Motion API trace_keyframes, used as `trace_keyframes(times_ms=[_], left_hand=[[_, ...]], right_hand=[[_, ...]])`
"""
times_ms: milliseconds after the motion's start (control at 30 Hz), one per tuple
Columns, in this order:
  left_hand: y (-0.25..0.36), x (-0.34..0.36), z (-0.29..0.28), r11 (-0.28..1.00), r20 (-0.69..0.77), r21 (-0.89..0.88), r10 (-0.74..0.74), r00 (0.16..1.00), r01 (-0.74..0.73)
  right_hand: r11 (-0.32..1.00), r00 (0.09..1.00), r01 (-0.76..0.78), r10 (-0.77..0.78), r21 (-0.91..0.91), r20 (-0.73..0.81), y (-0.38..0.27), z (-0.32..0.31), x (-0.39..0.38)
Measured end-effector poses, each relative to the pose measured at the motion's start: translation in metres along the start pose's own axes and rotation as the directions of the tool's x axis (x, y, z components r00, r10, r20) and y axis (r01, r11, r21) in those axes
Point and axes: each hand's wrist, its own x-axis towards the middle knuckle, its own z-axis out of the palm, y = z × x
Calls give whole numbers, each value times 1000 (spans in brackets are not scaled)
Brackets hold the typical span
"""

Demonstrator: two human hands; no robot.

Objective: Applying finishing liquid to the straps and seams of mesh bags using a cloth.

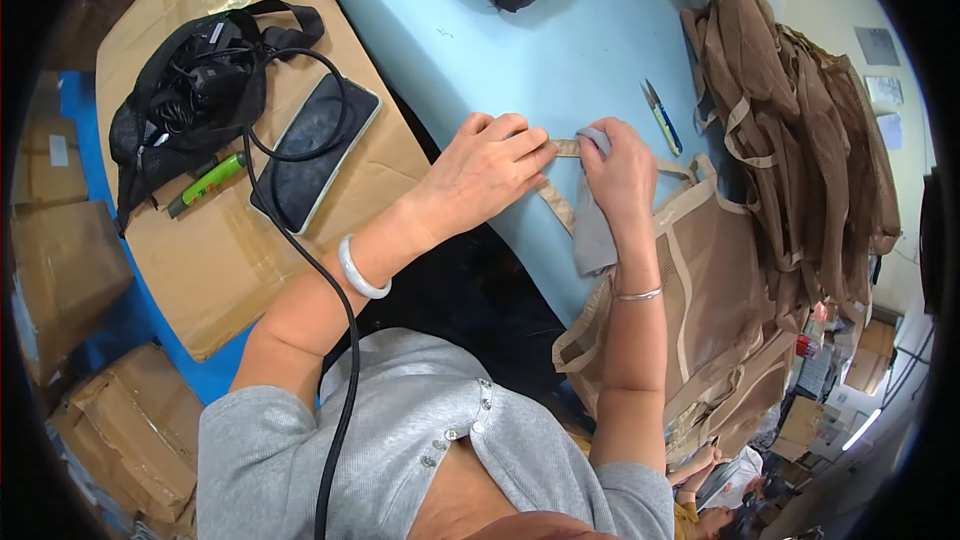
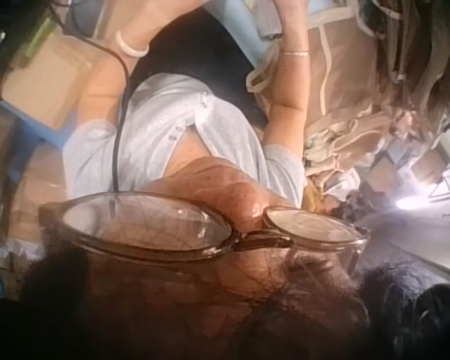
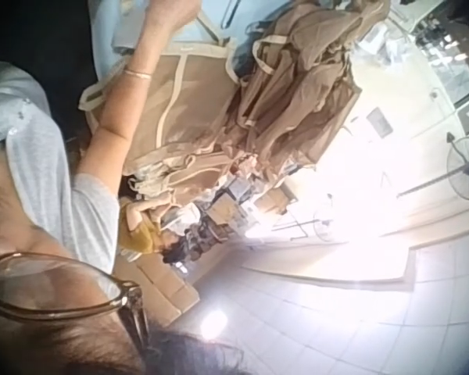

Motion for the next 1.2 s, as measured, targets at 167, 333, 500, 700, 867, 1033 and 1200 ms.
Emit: trace_keyframes(times_ms=[167,333,500,700,867,1033,1200], left_hand=[[0,1,-2,999,53,4,-36,998,36],[0,1,2,999,-40,32,-1,999,2],[1,1,1,1000,-53,15,4,999,-3],[3,0,-1,999,24,5,-44,999,44],[3,1,-2,999,18,-13,-47,999,47],[2,2,0,1000,-40,11,-18,999,19],[2,-1,-4,1000,-5,12,-27,1000,27]], right_hand=[[997,997,36,-40,66,67,-9,0,-2],[1000,997,-7,5,27,75,-12,-3,1],[999,998,-51,52,-7,46,-4,-4,4],[998,996,-55,56,-22,74,-7,-5,6],[996,993,-54,46,74,106,-11,-4,4],[997,995,-16,9,73,98,-16,-2,1],[1000,1000,5,-5,-19,16,5,-5,-2]])
